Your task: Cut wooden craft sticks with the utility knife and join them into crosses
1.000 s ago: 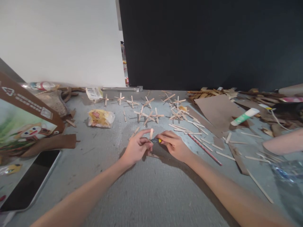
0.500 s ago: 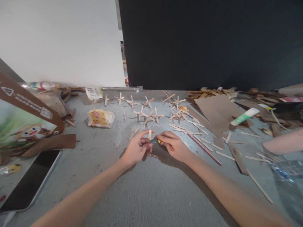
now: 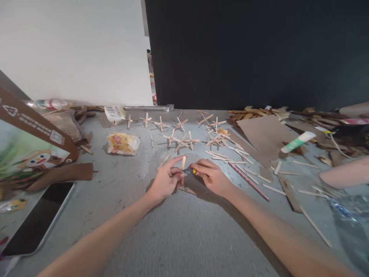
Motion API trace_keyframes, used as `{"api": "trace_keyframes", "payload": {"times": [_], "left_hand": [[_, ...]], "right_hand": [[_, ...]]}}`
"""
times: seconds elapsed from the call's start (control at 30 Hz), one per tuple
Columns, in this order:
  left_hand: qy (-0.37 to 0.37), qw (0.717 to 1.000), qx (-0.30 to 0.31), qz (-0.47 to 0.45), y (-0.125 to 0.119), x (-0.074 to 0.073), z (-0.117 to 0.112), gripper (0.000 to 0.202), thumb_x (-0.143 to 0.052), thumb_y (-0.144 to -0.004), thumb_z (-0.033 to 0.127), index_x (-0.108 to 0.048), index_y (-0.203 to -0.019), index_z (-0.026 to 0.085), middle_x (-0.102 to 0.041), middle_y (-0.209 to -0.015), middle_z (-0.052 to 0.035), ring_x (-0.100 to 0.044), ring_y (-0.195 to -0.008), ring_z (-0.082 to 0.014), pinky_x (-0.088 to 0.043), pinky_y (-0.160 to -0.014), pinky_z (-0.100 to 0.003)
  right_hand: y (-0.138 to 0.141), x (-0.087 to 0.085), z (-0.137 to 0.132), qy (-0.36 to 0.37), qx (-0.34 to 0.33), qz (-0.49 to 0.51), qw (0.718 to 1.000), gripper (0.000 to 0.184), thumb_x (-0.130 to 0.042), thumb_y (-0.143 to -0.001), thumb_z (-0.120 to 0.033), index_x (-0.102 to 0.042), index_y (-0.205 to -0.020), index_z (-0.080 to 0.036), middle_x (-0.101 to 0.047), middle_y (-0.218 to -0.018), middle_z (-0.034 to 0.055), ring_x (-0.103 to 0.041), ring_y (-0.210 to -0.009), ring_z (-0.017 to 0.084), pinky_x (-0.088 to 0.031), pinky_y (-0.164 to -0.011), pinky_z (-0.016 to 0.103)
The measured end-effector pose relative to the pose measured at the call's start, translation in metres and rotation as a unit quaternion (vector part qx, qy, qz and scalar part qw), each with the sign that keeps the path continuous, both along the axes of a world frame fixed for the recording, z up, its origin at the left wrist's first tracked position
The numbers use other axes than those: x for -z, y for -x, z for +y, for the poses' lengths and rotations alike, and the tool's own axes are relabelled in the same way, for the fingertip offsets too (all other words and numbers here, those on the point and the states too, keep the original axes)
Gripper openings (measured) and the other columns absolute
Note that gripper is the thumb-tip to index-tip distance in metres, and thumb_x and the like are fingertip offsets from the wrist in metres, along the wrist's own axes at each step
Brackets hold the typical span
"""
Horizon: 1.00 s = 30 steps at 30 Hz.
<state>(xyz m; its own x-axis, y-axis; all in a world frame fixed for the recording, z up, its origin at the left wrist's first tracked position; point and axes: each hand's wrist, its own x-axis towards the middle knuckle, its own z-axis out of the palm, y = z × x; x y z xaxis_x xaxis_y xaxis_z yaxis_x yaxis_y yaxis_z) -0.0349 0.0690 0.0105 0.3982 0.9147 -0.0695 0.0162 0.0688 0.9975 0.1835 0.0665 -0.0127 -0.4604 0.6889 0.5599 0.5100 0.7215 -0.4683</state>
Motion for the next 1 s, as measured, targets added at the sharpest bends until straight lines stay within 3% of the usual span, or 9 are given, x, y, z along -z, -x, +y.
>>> {"api": "trace_keyframes", "payload": {"times": [0.17,0.33,0.57,0.8,1.0], "left_hand": [[-0.011,1.0,0.019,0.012,0.001,0.002,0.0,0.076,-0.06,-0.084,0.019,-0.037,-0.156,0.016,-0.056,-0.055,0.0091,-0.042,-0.041,-0.007,-0.033,-0.044,-0.017],[-0.017,0.999,0.025,0.022,-0.002,0.009,0.001,0.076,-0.059,-0.083,0.016,-0.038,-0.156,0.018,-0.057,-0.056,0.0079,-0.042,-0.042,-0.0068,-0.033,-0.045,-0.017],[-0.033,0.999,-0.002,0.002,0.002,0.001,0.001,0.076,-0.058,-0.084,0.021,-0.034,-0.155,0.013,-0.056,-0.055,0.0084,-0.04,-0.042,-0.0081,-0.033,-0.045,-0.018],[-0.036,0.999,0.021,0.031,-0.001,0.006,0.003,0.08,-0.055,-0.081,0.014,-0.036,-0.158,0.016,-0.055,-0.054,0.0075,-0.043,-0.043,-0.0086,-0.033,-0.047,-0.019],[-0.028,1.0,0.007,-0.001,0.002,0.001,0.0,0.077,-0.059,-0.085,0.021,-0.033,-0.158,0.016,-0.057,-0.056,0.0078,-0.04,-0.042,-0.0074,-0.032,-0.045,-0.017]], "right_hand": [[0.001,0.0,0.0,-0.007,-0.003,-0.007,1.0,0.034,-0.041,-0.103,-0.011,-0.069,-0.118,-0.023,-0.069,-0.094,0.0076,-0.062,-0.086,0.021,-0.05,-0.08,0.036],[0.001,-0.002,-0.001,-0.026,-0.009,-0.023,0.999,0.034,-0.042,-0.102,-0.01,-0.068,-0.119,-0.023,-0.068,-0.093,0.0074,-0.061,-0.084,0.021,-0.049,-0.08,0.037],[0.002,0.0,0.001,-0.012,0.003,-0.004,1.0,0.032,-0.043,-0.104,-0.013,-0.068,-0.12,-0.023,-0.069,-0.095,0.0081,-0.062,-0.087,0.021,-0.05,-0.079,0.035],[0.003,-0.002,0.0,-0.035,-0.006,-0.028,0.999,0.035,-0.04,-0.103,-0.011,-0.068,-0.121,-0.022,-0.069,-0.094,0.0088,-0.061,-0.085,0.022,-0.051,-0.08,0.037],[0.003,-0.002,0.0,-0.026,0.0,-0.006,1.0,0.032,-0.042,-0.104,-0.014,-0.068,-0.121,-0.023,-0.068,-0.093,0.0079,-0.063,-0.085,0.021,-0.052,-0.08,0.035]]}}
